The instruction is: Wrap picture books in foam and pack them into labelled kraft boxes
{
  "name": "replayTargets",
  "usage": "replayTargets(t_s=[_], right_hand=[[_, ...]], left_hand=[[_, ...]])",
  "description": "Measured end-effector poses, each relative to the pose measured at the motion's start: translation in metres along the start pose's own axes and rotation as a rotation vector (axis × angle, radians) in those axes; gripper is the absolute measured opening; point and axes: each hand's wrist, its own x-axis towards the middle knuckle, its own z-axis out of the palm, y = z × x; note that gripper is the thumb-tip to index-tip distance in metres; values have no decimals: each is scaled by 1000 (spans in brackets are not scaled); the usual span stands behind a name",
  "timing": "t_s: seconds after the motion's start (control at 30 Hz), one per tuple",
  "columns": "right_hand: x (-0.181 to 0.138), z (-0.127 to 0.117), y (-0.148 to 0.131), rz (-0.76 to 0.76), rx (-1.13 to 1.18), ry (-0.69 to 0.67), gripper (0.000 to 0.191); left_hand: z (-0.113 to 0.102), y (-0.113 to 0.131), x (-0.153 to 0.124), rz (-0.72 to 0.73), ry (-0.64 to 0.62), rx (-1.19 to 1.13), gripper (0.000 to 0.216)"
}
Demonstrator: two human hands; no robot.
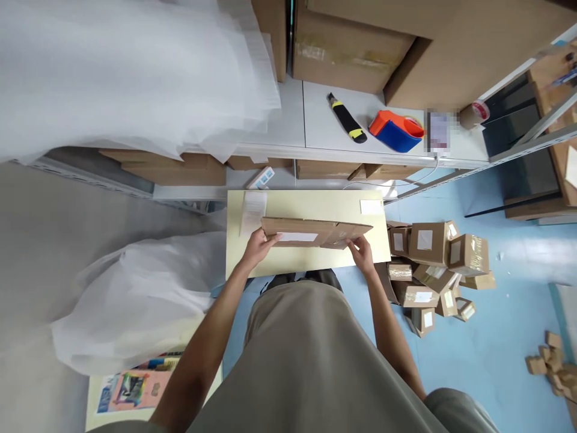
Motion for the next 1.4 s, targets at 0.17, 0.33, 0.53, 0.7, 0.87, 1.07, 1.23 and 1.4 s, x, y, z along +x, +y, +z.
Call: replayTargets(t_s=[0.17, 0.33, 0.53, 0.7, 0.87, 1.07, 1.23, 1.4], right_hand=[[24, -1, 6, -9, 3, -37, 67], [62, -10, 28, -14, -18, -107, 61], [103, -23, 65, -26, -20, -252, 65], [113, -30, 63, 53, 97, -423, 83], [107, -42, 40, 39, 160, -447, 73], [95, -46, 27, 216, 200, -395, 72], [88, -39, 24, 235, 193, -317, 82], [80, -22, 22, 180, 109, -214, 88]], left_hand=[[1, -4, 22, -21, 3, 27, 72], [13, -9, 28, 3, 26, 96, 78], [49, -20, 30, 33, -48, 76, 78], [78, -19, 28, -11, -70, 106, 72], [88, -10, 22, -112, -35, -29, 73], [92, 9, 13, -213, 53, -73, 74], [94, 19, 10, -226, 67, -81, 89], [93, 16, 12, -225, 63, -22, 83]])
